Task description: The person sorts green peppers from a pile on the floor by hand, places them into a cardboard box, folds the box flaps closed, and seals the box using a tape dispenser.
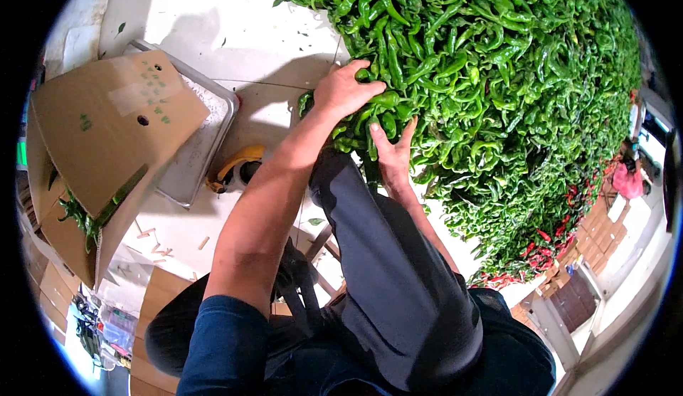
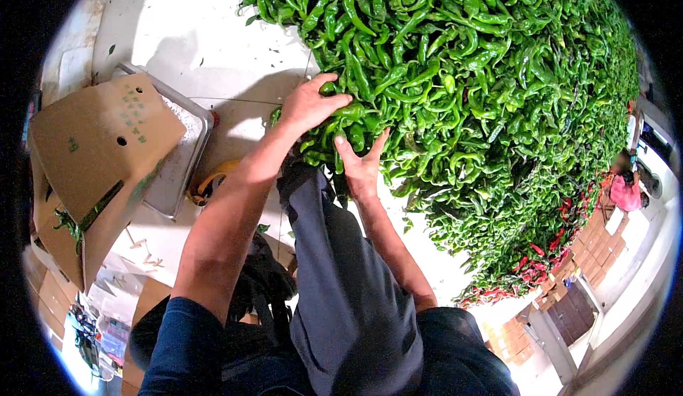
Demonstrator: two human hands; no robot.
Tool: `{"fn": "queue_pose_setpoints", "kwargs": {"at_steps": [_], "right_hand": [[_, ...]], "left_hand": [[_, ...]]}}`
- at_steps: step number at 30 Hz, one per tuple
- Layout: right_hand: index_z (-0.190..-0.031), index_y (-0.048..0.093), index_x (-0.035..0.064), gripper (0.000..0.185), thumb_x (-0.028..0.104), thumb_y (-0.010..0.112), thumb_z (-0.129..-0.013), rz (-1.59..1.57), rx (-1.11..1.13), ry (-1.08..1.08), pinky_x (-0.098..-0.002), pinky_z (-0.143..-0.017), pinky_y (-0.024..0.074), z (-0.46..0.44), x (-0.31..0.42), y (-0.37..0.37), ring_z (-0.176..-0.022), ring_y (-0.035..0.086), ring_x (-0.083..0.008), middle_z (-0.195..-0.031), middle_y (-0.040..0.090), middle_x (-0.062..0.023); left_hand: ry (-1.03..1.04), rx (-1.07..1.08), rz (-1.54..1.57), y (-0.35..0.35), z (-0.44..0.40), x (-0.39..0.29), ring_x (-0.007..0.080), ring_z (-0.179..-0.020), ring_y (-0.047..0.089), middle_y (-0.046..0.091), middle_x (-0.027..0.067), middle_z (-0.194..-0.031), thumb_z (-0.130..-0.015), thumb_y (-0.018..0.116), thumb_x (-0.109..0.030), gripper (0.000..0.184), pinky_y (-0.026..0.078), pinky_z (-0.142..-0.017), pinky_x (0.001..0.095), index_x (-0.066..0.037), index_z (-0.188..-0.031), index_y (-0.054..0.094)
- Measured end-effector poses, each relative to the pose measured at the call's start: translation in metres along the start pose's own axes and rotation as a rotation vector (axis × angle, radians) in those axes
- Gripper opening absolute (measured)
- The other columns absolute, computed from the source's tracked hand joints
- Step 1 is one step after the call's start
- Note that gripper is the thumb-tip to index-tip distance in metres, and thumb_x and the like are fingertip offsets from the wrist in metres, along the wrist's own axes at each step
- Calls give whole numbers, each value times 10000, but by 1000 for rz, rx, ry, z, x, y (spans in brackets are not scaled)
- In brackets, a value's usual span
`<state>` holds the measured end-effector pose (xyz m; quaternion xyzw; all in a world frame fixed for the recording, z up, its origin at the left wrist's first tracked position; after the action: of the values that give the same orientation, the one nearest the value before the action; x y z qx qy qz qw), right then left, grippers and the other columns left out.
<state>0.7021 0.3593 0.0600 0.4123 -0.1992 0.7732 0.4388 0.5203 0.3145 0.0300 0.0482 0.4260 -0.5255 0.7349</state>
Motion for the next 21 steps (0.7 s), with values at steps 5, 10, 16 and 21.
{"fn": "queue_pose_setpoints", "kwargs": {"at_steps": [5,10,16,21], "right_hand": [[-1635,-10,31,1046,449,685,-975,-16,-96,234,-371,-1139,388,-11,5,-1,-1392,436,-287,-1587,375,-185],[-1437,548,106,596,558,443,-1063,-560,116,464,-439,-1036,516,-33,19,10,-1186,636,-266,-1370,635,-87],[-1320,567,90,374,341,461,-1064,-489,-16,414,-385,-925,554,-31,-14,4,-1049,671,-224,-1218,664,-74],[-1309,567,79,358,293,484,-1034,-457,-93,408,-382,-905,553,-24,-13,5,-1061,658,-218,-1202,651,-85]], "left_hand": [[-71,111,-5,-3,-21,-1,326,-1231,642,651,238,-1335,-717,738,-762,1071,482,-1067,371,15,-1429,549],[-120,130,190,13,-24,7,257,-1119,682,697,215,-1243,-727,811,-643,935,509,-995,339,14,-1363,615],[-90,-30,208,10,18,-5,245,-978,725,759,168,-1078,-782,802,-553,693,535,-922,334,-44,-1246,715],[-78,12,224,13,24,-1,211,-912,717,768,110,-999,-815,793,-499,560,543,-863,332,-48,-1142,740]]}}
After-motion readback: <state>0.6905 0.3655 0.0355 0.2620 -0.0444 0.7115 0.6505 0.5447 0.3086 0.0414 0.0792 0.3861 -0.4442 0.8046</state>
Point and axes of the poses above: each hand's wrist, its own z-axis away from the middle knuckle, its own y-axis out of the palm, x = y × z, the point moved 3 cm from there along -z, towards the middle knuckle
